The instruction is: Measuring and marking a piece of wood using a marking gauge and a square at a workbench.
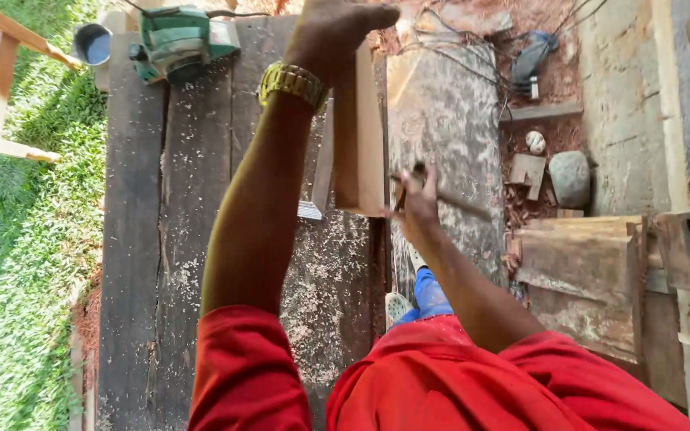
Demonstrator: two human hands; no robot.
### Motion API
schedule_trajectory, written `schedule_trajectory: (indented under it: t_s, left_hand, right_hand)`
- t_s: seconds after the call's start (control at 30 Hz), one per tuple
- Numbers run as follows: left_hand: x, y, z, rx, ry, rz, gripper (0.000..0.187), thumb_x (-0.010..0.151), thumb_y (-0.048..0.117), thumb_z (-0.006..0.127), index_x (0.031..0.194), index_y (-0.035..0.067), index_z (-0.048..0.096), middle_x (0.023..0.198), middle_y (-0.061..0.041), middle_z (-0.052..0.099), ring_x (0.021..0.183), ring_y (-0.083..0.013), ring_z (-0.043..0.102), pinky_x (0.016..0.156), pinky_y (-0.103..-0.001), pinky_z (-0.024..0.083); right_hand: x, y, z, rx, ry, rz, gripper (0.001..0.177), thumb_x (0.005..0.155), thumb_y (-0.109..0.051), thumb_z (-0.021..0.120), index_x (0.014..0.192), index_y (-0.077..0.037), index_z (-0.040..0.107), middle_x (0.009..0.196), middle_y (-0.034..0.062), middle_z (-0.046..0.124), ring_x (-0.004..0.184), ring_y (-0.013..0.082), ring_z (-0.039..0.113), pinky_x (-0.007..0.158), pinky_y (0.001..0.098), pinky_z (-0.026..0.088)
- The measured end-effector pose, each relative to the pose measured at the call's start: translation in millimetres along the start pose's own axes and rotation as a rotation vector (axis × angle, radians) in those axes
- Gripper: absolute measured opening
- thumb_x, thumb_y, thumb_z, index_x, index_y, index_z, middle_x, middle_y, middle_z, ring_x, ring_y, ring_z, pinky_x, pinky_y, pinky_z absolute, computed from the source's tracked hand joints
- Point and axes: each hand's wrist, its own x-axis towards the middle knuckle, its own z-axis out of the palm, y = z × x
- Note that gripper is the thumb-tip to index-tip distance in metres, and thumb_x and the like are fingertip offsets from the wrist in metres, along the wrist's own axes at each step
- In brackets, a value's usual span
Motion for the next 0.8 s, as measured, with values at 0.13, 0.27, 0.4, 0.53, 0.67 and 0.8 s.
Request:
schedule_trajectory:
  t_s: [0.13, 0.27, 0.4, 0.53, 0.67, 0.8]
  left_hand:
    - [-4, 22, 1, 0.106, 0.050, -0.046, 0.020, 0.087, 0.015, 0.077, 0.100, 0.000, 0.078, 0.081, -0.007, 0.068, 0.067, -0.0133, 0.065, 0.062, -0.030, 0.057]
    - [-4, 47, 3, -0.291, 0.095, -0.434, 0.032, 0.078, 0.000, 0.071, 0.109, -0.010, 0.069, 0.065, 0.001, 0.055, 0.049, -0.0073, 0.052, 0.044, -0.026, 0.048]
    - [-2, 67, 9, -0.275, 0.079, -0.281, 0.055, 0.081, -0.004, 0.064, 0.135, -0.007, 0.056, 0.063, 0.006, 0.050, 0.045, -0.0041, 0.047, 0.037, -0.022, 0.044]
    - [-8, 50, 28, 0.027, 0.057, -0.273, 0.028, 0.093, 0.001, 0.067, 0.120, -0.007, 0.061, 0.067, -0.006, 0.059, 0.046, -0.0111, 0.053, 0.036, -0.026, 0.046]
    - [-52, 61, 71, 0.125, 0.185, -0.147, 0.038, 0.096, -0.002, 0.062, 0.129, 0.000, 0.043, 0.100, -0.019, 0.068, 0.073, -0.0213, 0.068, 0.063, -0.032, 0.060]
    - [-120, 66, 105, 0.025, 0.285, -0.173, 0.077, 0.099, -0.003, 0.055, 0.164, 0.013, 0.017, 0.150, -0.020, 0.058, 0.095, -0.0245, 0.078, 0.078, -0.032, 0.065]
  right_hand:
    - [-17, 39, -19, 0.061, 0.034, 0.272, 0.050, 0.102, -0.024, 0.049, 0.147, -0.022, 0.027, 0.131, 0.0170, 0.052, 0.109, 0.0294, 0.055, 0.077, 0.0667, 0.058]
    - [11, 45, -22, 0.208, 0.032, 0.314, 0.048, 0.103, -0.021, 0.053, 0.145, -0.018, 0.030, 0.121, 0.0205, 0.059, 0.095, 0.0288, 0.056, 0.077, 0.0595, 0.055]
    - [45, 15, -10, 0.309, 0.058, 0.320, 0.049, 0.102, -0.015, 0.053, 0.145, -0.021, 0.031, 0.112, 0.0173, 0.062, 0.088, 0.0221, 0.062, 0.073, 0.0457, 0.062]
    - [142, 26, 2, 0.429, 0.012, 0.189, 0.052, 0.111, -0.021, 0.052, 0.151, -0.003, 0.024, 0.109, 0.0246, 0.061, 0.073, 0.0263, 0.065, 0.051, 0.0392, 0.059]
    - [225, 15, -12, 0.501, -0.483, 0.175, 0.047, 0.116, -0.024, 0.050, 0.149, -0.012, 0.019, 0.109, 0.0215, 0.063, 0.070, 0.0261, 0.061, 0.047, 0.0362, 0.051]
    - [180, -21, -24, 0.245, -0.508, 0.150, 0.054, 0.110, -0.027, 0.052, 0.153, -0.018, 0.021, 0.118, 0.0159, 0.061, 0.090, 0.0275, 0.068, 0.061, 0.0444, 0.061]
